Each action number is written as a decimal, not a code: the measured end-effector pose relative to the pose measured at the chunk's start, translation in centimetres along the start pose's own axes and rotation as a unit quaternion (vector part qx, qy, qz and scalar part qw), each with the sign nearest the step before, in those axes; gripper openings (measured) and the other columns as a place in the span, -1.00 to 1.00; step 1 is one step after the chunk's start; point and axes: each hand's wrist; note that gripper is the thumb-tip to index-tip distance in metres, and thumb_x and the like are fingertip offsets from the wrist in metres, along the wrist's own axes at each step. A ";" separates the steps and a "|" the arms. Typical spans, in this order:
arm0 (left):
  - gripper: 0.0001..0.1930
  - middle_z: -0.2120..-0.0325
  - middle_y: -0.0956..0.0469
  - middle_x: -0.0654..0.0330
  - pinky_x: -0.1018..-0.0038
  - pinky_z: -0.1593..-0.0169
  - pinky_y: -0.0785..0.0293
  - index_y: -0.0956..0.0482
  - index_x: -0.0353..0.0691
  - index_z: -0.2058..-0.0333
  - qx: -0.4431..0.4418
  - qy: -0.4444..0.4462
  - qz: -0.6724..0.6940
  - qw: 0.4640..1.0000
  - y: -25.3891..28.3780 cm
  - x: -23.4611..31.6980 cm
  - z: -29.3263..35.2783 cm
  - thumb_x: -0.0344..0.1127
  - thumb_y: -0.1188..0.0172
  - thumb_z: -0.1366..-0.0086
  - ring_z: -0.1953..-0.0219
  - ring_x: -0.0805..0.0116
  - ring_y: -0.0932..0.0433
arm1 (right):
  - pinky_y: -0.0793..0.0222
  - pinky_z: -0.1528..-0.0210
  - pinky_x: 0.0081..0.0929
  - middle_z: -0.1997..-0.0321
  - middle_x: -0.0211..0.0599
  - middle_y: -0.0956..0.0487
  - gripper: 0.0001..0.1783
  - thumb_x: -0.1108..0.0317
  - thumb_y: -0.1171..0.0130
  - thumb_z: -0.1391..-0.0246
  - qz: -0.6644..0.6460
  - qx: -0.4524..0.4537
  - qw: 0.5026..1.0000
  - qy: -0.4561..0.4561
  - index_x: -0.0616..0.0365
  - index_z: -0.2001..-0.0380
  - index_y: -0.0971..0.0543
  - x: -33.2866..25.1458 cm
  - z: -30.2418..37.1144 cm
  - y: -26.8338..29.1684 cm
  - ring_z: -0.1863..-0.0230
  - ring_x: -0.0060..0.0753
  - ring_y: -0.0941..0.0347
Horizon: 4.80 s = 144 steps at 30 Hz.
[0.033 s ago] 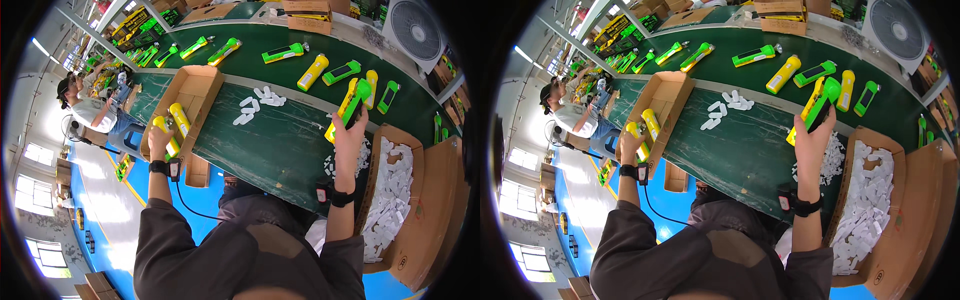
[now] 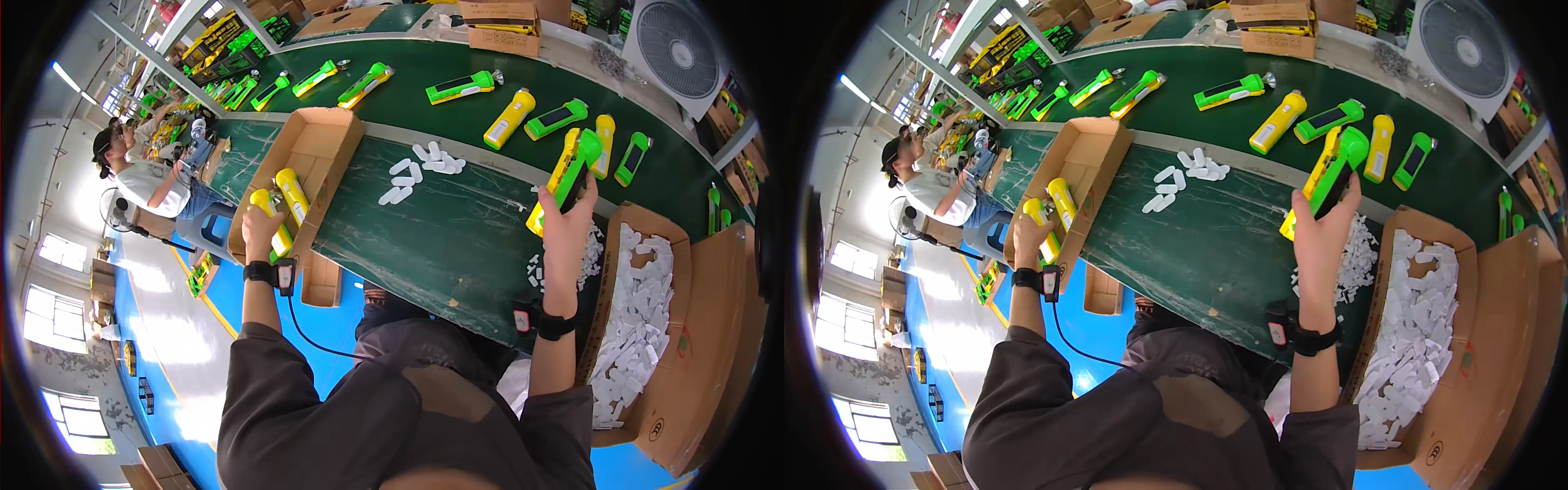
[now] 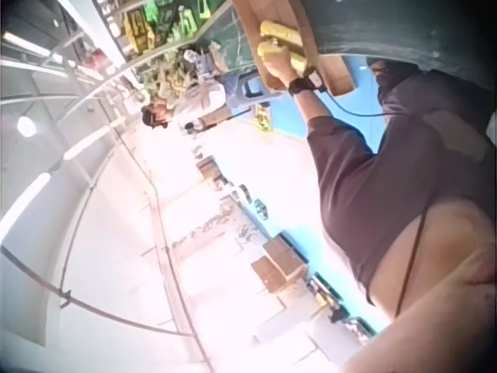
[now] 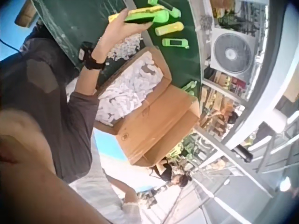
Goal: Manually assemble plastic flashlight components on a production line.
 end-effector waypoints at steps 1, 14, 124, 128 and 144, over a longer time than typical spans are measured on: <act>-0.37 0.37 -0.57 -0.21 0.20 0.18 -0.54 -0.51 -0.50 0.34 -0.003 -0.010 0.006 1.000 0.0 0.8 -0.1 0.06 -0.33 0.15 0.25 -0.07 -0.59 | -0.24 -0.13 -0.40 -0.10 -0.06 -0.32 -0.16 0.50 -0.23 0.07 -0.007 -0.004 1.000 -0.014 0.35 -0.24 -0.03 -0.1 0.3 0.3 -0.08 -0.29 -0.32; -0.52 0.37 -0.54 -0.24 0.16 0.16 -0.52 -0.49 -0.50 0.33 -0.036 -0.025 0.047 0.998 -3.9 -2.7 0.0 -0.16 -0.32 0.12 0.25 -0.14 -0.56 | -0.05 -0.27 -0.25 -0.16 0.07 -0.23 -0.08 0.50 -0.27 0.18 0.002 -0.031 0.997 0.068 0.35 -0.24 -0.03 -0.5 3.6 -1.6 -0.22 -0.03 -0.16; -0.59 0.09 -0.48 0.04 0.20 -0.05 -0.41 -0.30 -0.27 -0.04 -0.464 0.106 0.844 0.248 0.7 27.2 9.0 -0.22 0.32 -0.32 0.09 0.18 -0.50 | -0.32 -0.05 -0.50 0.01 -0.19 -0.50 -0.55 0.35 -0.06 -0.19 -0.194 -0.229 0.921 -0.249 0.41 -0.08 -0.35 -0.3 4.6 -8.9 0.01 -0.46 -0.43; -0.59 0.08 -0.47 0.04 0.19 -0.05 -0.41 -0.30 -0.26 -0.04 -0.477 0.101 0.825 0.285 0.4 27.0 8.6 -0.24 0.35 -0.33 0.08 0.20 -0.49 | -0.35 0.05 -0.50 0.05 -0.23 -0.51 -0.53 0.24 -0.02 -0.22 -0.222 -0.243 0.897 -0.296 0.38 -0.08 -0.35 0.4 4.0 -9.0 0.06 -0.51 -0.45; -0.65 0.08 -0.44 0.09 0.25 -0.04 -0.43 -0.29 -0.32 -0.04 -0.440 0.043 0.857 0.265 1.5 25.4 9.5 -0.24 0.20 -0.39 0.07 0.25 -0.48 | -0.21 -0.19 -0.45 -0.12 -0.12 -0.38 -0.55 0.38 -0.01 -0.20 -0.214 -0.295 0.914 -0.180 0.35 -0.12 -0.29 0.9 4.8 -9.0 -0.13 -0.39 -0.31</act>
Point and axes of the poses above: each hand's wrist, its own z-axis away from the middle knuckle, its own y-axis out of the back of the hand, x = y × z
